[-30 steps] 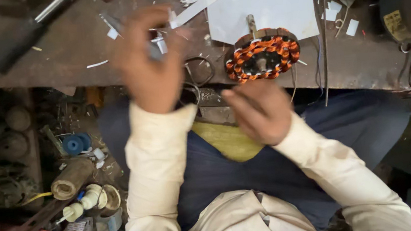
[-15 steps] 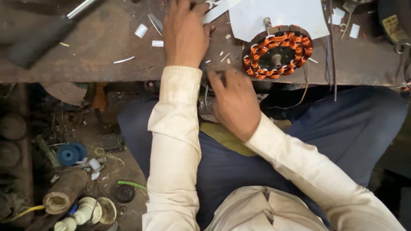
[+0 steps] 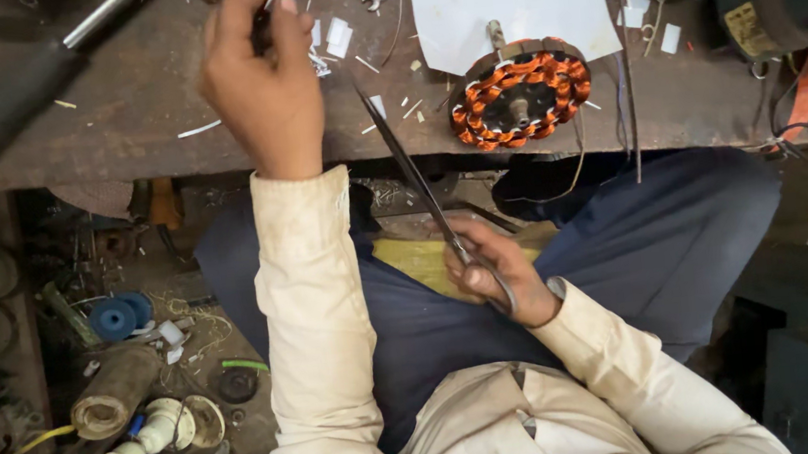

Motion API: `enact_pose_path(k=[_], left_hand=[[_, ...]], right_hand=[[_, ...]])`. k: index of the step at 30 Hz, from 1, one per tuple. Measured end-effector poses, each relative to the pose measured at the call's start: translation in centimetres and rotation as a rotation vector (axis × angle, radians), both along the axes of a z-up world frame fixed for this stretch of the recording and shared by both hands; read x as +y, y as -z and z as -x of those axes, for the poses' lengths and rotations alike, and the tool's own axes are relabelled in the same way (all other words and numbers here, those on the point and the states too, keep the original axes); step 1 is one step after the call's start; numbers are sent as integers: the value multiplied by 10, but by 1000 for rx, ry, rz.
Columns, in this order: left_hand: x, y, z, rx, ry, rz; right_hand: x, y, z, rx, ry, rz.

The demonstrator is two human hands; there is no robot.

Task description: The person inserts small white insulating pieces into the slots of a copper-wound motor armature. They use shears to cut the insulating material and a hammer to tap the pieces into place.

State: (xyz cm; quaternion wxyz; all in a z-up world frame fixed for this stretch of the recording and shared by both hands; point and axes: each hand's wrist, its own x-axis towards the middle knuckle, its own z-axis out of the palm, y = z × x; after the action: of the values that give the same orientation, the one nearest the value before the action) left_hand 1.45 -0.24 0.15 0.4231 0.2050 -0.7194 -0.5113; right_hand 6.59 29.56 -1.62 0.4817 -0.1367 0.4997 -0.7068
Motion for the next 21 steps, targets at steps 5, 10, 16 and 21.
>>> enact_pose_path(k=[5, 10, 16, 21], left_hand=[[3, 3, -25, 73, 105, -180], [13, 1, -29, 90, 192, -747], [12, -1, -39, 41, 209, -865], [10, -2, -39, 9, 206, -818]], right_hand=[[-41, 10, 8, 122, -21, 139], [-68, 18, 10, 125, 55, 134], [-68, 25, 8, 106, 78, 40], [-66, 28, 12, 148, 85, -38]])
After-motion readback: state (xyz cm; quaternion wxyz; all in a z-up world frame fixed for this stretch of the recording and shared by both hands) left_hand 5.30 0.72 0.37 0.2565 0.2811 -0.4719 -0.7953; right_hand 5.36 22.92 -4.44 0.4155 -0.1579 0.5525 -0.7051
